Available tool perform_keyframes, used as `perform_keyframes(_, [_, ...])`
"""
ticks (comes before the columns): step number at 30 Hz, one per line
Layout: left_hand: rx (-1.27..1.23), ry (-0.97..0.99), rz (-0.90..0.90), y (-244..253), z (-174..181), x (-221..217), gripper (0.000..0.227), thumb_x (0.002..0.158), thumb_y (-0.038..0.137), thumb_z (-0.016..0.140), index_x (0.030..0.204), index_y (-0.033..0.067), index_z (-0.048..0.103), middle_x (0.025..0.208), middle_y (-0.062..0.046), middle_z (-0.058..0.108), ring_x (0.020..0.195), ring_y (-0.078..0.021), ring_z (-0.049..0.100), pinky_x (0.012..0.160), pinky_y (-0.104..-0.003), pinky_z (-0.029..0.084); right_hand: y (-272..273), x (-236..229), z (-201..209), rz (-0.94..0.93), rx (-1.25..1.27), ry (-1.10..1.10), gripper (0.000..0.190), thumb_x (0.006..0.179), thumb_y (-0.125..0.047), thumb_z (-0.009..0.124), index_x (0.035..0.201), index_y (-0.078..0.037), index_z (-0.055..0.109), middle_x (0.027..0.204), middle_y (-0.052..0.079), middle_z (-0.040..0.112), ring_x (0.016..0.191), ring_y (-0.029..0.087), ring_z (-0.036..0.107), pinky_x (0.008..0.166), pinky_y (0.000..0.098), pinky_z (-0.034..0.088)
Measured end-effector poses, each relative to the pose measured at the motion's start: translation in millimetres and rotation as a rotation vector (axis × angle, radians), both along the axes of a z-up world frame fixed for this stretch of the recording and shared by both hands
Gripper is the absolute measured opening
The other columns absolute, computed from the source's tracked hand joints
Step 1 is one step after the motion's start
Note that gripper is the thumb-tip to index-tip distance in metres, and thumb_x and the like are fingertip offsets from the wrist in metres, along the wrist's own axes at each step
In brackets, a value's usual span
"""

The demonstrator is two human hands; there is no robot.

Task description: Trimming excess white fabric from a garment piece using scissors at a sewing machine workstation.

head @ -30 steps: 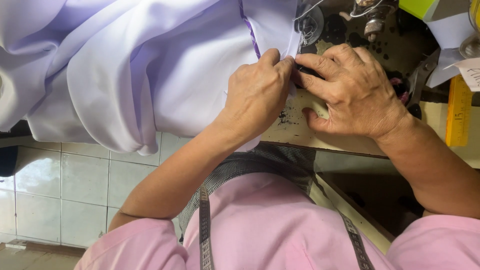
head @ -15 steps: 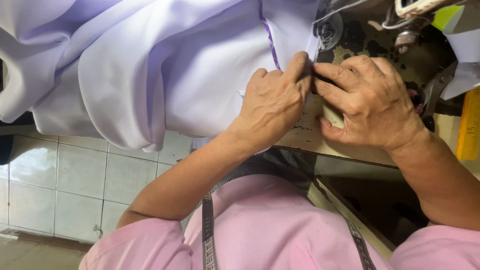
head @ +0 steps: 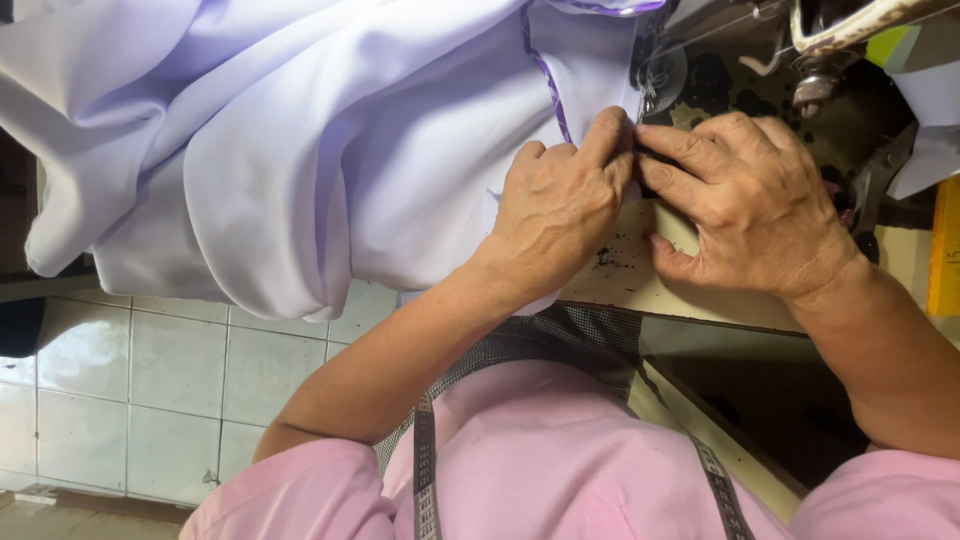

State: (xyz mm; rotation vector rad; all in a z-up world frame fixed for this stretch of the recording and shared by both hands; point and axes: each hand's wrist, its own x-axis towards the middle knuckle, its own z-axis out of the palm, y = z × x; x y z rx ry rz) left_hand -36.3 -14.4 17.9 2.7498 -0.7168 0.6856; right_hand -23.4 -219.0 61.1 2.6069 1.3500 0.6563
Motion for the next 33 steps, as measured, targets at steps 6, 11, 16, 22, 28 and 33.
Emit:
perform_keyframes(6, [-0.045,0.106,-0.015,-2,0,8,0.013,0.095,0.002,0.054,0.096,0.0077,0.067,0.112,-0.005,0.052,0.04,-0.0209,0.048,0.043,-0.038,0.029,0,1,2,-0.044,-0.029,-0.041,0.053,0.074,-0.059,0.063,0.113,-0.025,0.078,0.138,-0.012,0.076,0.105,0.016,0.064,0.083,0.0296,0.052])
perform_keyframes(11, [-0.122,0.135,-0.004,-5,1,10,0.01,0.098,0.008,0.056,0.099,0.0072,0.066,0.111,-0.003,0.055,0.044,-0.0239,0.052,0.045,-0.04,0.031,-1,2,2,-0.066,-0.052,-0.057,0.061,0.075,-0.057,0.061,0.123,-0.025,0.077,0.141,-0.011,0.072,0.104,0.016,0.063,0.085,0.029,0.051])
perform_keyframes(16, [-0.136,0.165,-0.008,-5,0,15,0.014,0.1,0.023,0.056,0.101,0.0107,0.064,0.109,-0.003,0.053,0.047,-0.0265,0.057,0.046,-0.042,0.033,-2,2,1,-0.09,-0.075,-0.111,0.061,0.077,-0.06,0.06,0.125,-0.026,0.077,0.139,-0.013,0.072,0.102,0.013,0.063,0.084,0.0262,0.053])
perform_keyframes(22, [-0.218,0.075,-0.03,-1,-6,25,0.029,0.095,0.042,0.064,0.103,0.014,0.068,0.104,-0.002,0.058,0.054,-0.0242,0.059,0.05,-0.043,0.04,-4,2,2,-0.108,-0.078,-0.093,0.065,0.079,-0.062,0.06,0.129,-0.023,0.076,0.14,-0.008,0.071,0.103,0.016,0.063,0.085,0.0289,0.053])
perform_keyframes(28, [-0.438,-0.001,-0.221,19,0,40,0.016,0.089,0.021,0.074,0.086,0.0085,0.064,0.087,-0.006,0.056,0.05,-0.0279,0.054,0.042,-0.045,0.046,-8,0,-1,-0.042,-0.021,-0.08,0.061,0.079,-0.062,0.061,0.126,-0.027,0.076,0.137,-0.008,0.071,0.101,0.016,0.063,0.082,0.03,0.051])
perform_keyframes(33, [-0.514,0.258,-0.355,36,1,62,0.006,0.099,0.015,0.069,0.098,0.0086,0.07,0.091,-0.007,0.058,0.069,-0.0271,0.064,0.059,-0.042,0.052,-9,-1,2,0.02,0.035,-0.05,0.063,0.08,-0.058,0.059,0.131,-0.026,0.08,0.136,-0.012,0.075,0.103,0.016,0.064,0.09,0.0318,0.049])
